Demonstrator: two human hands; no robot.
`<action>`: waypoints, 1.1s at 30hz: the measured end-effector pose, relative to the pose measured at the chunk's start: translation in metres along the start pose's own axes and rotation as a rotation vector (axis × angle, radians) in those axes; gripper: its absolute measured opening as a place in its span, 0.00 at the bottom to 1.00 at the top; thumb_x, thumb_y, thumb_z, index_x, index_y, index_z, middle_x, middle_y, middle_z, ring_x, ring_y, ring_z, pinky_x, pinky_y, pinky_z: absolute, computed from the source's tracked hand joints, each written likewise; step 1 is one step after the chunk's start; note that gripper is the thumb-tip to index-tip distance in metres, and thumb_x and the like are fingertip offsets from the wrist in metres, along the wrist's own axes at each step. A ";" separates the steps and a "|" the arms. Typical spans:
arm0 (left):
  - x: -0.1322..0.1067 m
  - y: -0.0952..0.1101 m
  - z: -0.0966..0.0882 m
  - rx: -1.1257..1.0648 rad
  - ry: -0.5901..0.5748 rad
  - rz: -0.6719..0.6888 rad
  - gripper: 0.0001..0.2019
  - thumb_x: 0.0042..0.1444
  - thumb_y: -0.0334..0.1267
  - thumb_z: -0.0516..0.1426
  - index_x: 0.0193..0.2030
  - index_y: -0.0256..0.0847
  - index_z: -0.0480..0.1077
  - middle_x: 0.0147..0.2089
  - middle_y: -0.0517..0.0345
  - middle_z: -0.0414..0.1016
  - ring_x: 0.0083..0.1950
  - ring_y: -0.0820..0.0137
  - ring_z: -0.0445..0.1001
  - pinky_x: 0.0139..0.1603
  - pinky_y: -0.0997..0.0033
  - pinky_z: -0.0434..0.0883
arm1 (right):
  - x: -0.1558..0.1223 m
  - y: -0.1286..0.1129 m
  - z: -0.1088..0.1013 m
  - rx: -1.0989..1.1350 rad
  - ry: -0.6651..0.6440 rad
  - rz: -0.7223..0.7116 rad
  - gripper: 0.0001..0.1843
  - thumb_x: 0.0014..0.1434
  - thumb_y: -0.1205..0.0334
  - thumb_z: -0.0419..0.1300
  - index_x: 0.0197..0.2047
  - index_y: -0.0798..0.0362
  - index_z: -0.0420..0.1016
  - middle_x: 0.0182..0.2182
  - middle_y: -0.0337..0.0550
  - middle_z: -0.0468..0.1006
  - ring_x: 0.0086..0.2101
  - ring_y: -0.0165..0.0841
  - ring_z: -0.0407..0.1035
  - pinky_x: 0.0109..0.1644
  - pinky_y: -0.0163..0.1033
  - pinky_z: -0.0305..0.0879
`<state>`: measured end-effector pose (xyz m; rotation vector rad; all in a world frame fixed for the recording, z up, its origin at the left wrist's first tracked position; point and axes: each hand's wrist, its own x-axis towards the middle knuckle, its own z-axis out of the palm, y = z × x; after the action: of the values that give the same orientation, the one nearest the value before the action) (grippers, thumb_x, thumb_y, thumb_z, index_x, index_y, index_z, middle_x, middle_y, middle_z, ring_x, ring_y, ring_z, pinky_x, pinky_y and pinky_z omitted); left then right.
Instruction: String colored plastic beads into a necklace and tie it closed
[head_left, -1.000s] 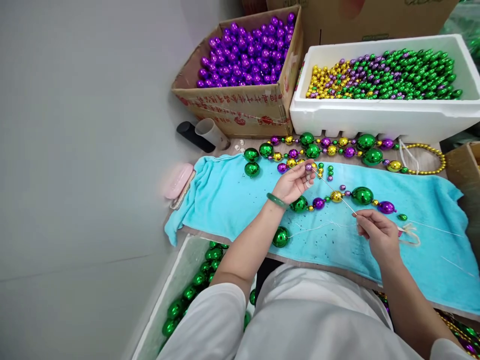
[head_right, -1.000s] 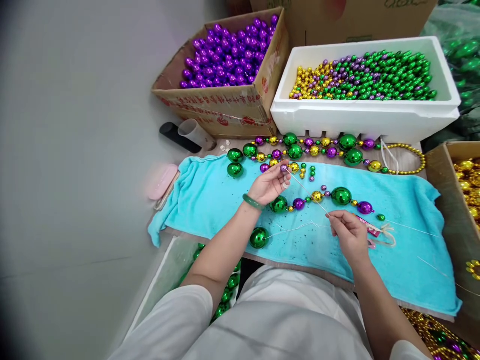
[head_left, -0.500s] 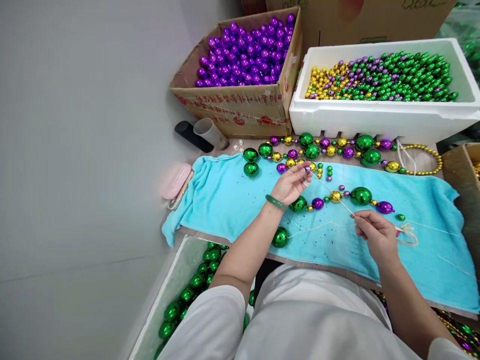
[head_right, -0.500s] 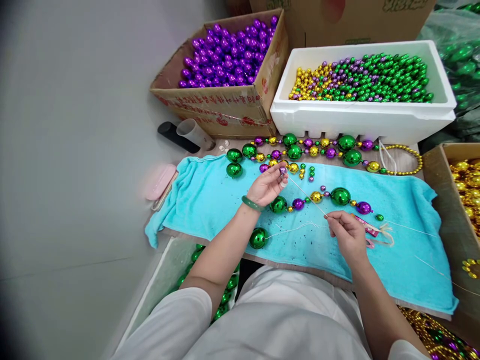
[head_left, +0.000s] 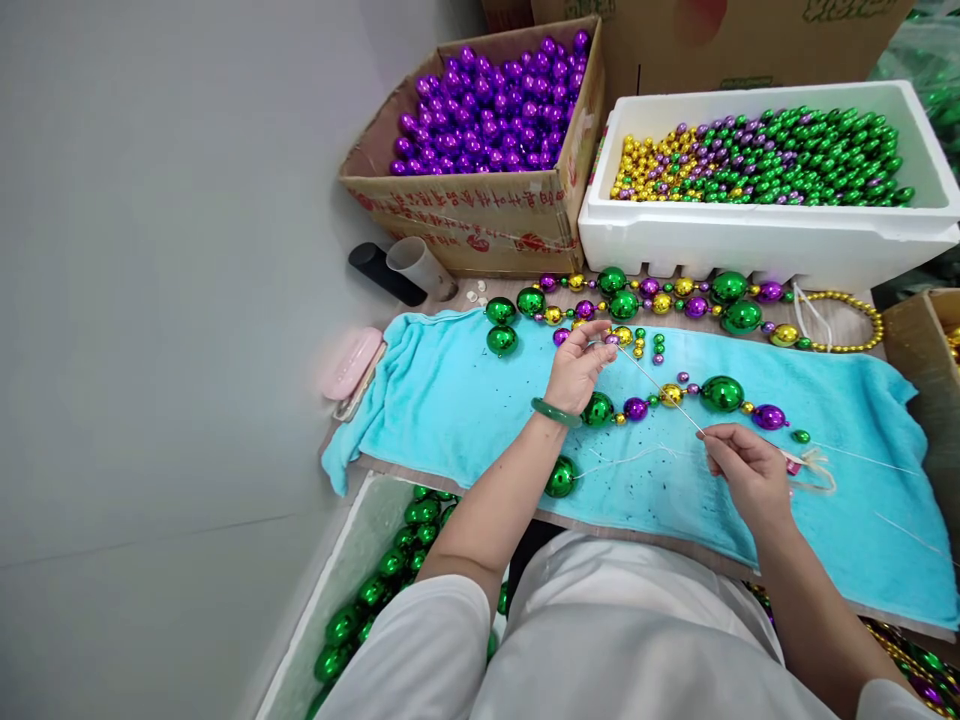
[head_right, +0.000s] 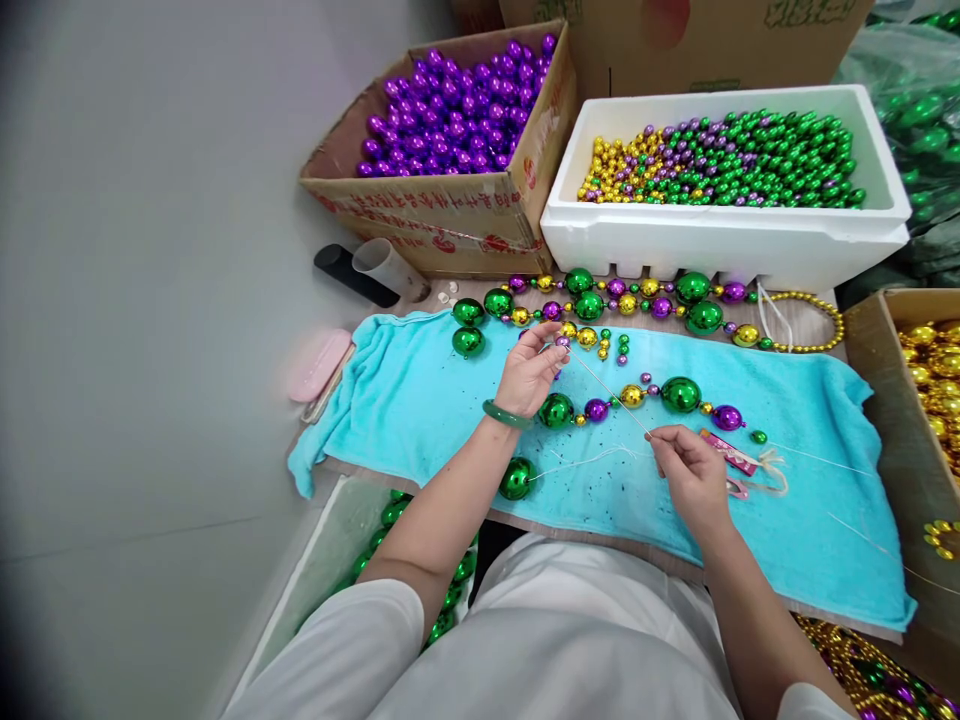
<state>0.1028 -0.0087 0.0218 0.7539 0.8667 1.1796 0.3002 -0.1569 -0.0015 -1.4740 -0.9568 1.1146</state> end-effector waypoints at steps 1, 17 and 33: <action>0.000 -0.001 0.000 -0.006 -0.001 0.016 0.16 0.44 0.26 0.62 0.42 0.42 0.72 0.38 0.63 0.71 0.35 0.79 0.69 0.41 0.75 0.68 | 0.000 0.000 0.000 -0.010 0.001 -0.003 0.07 0.56 0.59 0.61 0.33 0.54 0.76 0.17 0.34 0.65 0.20 0.26 0.57 0.22 0.33 0.51; 0.000 -0.004 -0.002 -0.143 -0.020 -0.033 0.17 0.43 0.28 0.64 0.42 0.41 0.72 0.36 0.63 0.71 0.35 0.78 0.71 0.39 0.75 0.67 | 0.000 0.003 0.001 -0.024 -0.008 -0.006 0.07 0.56 0.59 0.61 0.33 0.54 0.76 0.17 0.34 0.65 0.20 0.25 0.57 0.22 0.33 0.51; 0.033 0.014 -0.034 1.068 0.126 0.483 0.09 0.56 0.36 0.57 0.44 0.39 0.72 0.45 0.52 0.70 0.47 0.67 0.70 0.52 0.66 0.68 | 0.010 0.009 0.006 0.185 0.001 0.061 0.08 0.56 0.56 0.62 0.35 0.53 0.75 0.19 0.34 0.67 0.20 0.25 0.60 0.21 0.31 0.53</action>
<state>0.0711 0.0285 0.0119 1.8433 1.4927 1.1337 0.2972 -0.1475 -0.0127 -1.3603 -0.7910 1.2130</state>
